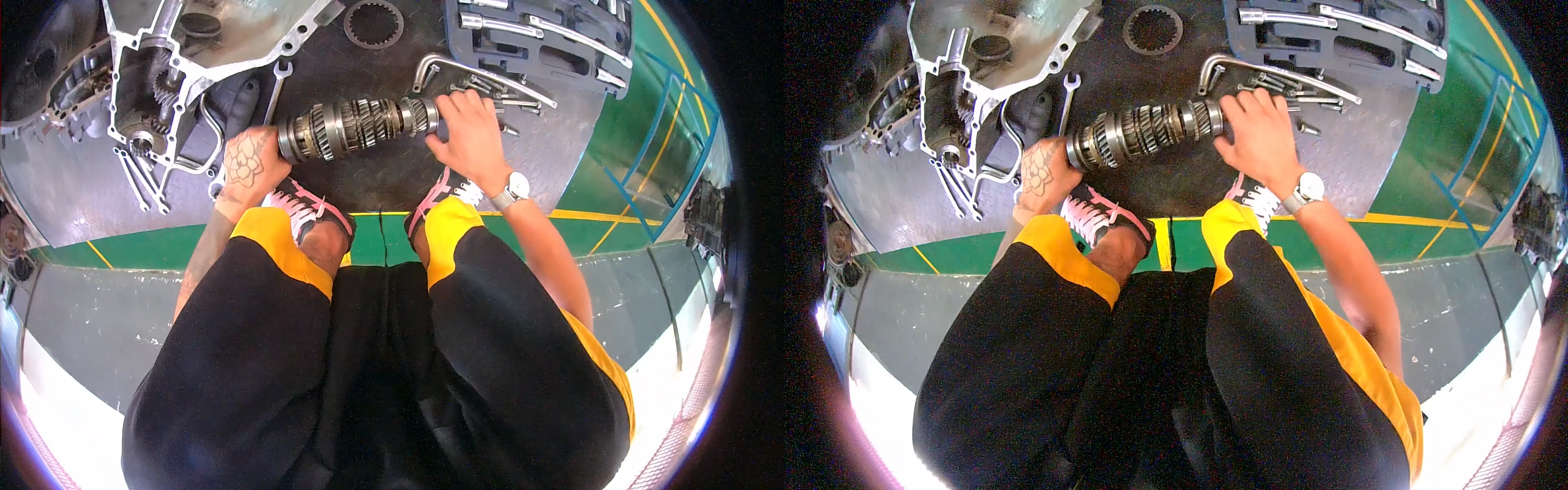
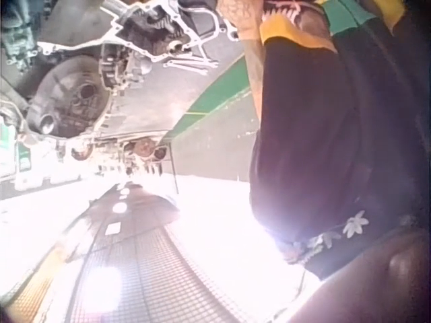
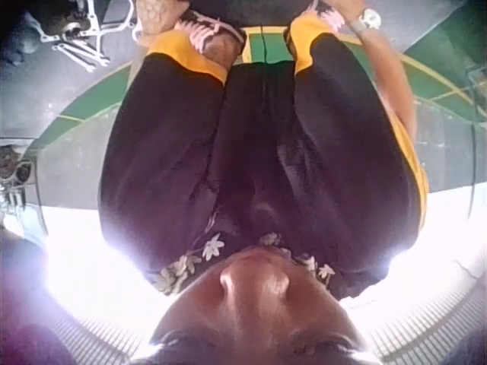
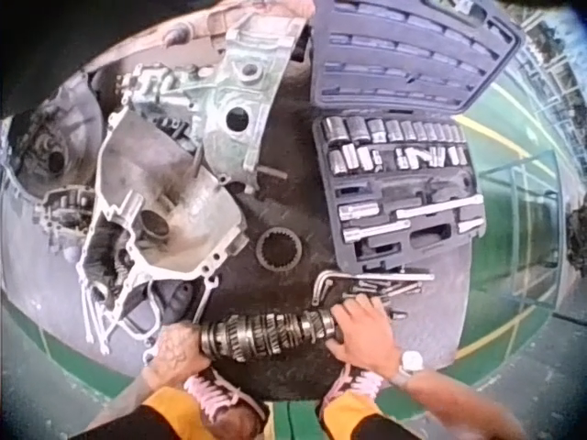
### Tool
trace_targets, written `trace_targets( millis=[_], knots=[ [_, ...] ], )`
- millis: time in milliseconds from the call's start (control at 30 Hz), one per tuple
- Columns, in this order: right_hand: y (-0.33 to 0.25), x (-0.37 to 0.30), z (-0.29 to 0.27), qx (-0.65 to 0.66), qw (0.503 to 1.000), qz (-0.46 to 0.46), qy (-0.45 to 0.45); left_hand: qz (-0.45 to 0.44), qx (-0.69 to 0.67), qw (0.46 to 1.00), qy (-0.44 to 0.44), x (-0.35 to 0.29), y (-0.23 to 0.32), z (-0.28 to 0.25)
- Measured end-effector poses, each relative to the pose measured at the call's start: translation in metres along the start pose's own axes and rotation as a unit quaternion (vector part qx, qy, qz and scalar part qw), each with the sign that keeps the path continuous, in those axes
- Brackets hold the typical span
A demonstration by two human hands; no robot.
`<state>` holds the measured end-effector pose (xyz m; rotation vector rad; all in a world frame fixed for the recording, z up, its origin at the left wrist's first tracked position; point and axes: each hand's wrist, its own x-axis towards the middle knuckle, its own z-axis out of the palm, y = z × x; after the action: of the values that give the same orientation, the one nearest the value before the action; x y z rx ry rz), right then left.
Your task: The recorder is disassembling a transmission by removing gears and shafts.
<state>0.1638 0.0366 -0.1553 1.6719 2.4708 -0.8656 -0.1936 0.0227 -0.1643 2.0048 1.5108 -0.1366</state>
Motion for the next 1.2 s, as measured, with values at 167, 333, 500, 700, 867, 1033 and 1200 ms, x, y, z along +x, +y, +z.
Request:
trace_targets(
  millis=[167,333,500,700,867,1033,1200],
  knots=[
    [-0.012,0.007,0.009,-0.016,0.999,-0.026,0.021,-0.006,-0.004,1.000,-0.009,0.010,0.000,-0.006],
    [-0.026,0.011,0.001,0.012,0.991,0.090,-0.095,-0.019,-0.019,1.000,0.005,-0.001,-0.002,0.001],
    [-0.014,0.018,0.013,0.063,0.998,0.018,-0.005,-0.004,-0.016,0.999,0.035,0.000,-0.005,0.005],
    [-0.019,0.018,0.009,0.072,0.997,-0.018,-0.006,-0.009,-0.017,0.998,0.053,-0.002,-0.004,0.011],
    [-0.014,0.007,0.005,0.055,0.998,-0.003,-0.013,-0.015,-0.002,0.999,0.031,-0.001,-0.001,0.004],
    [-0.004,-0.008,0.001,-0.008,1.000,0.008,0.026,-0.031,-0.030,0.999,0.004,0.000,-0.003,0.001],
    [-0.027,-0.003,-0.003,0.033,0.996,-0.042,0.077,-0.038,-0.023,0.999,0.015,0.002,-0.001,0.004]
  ],
)
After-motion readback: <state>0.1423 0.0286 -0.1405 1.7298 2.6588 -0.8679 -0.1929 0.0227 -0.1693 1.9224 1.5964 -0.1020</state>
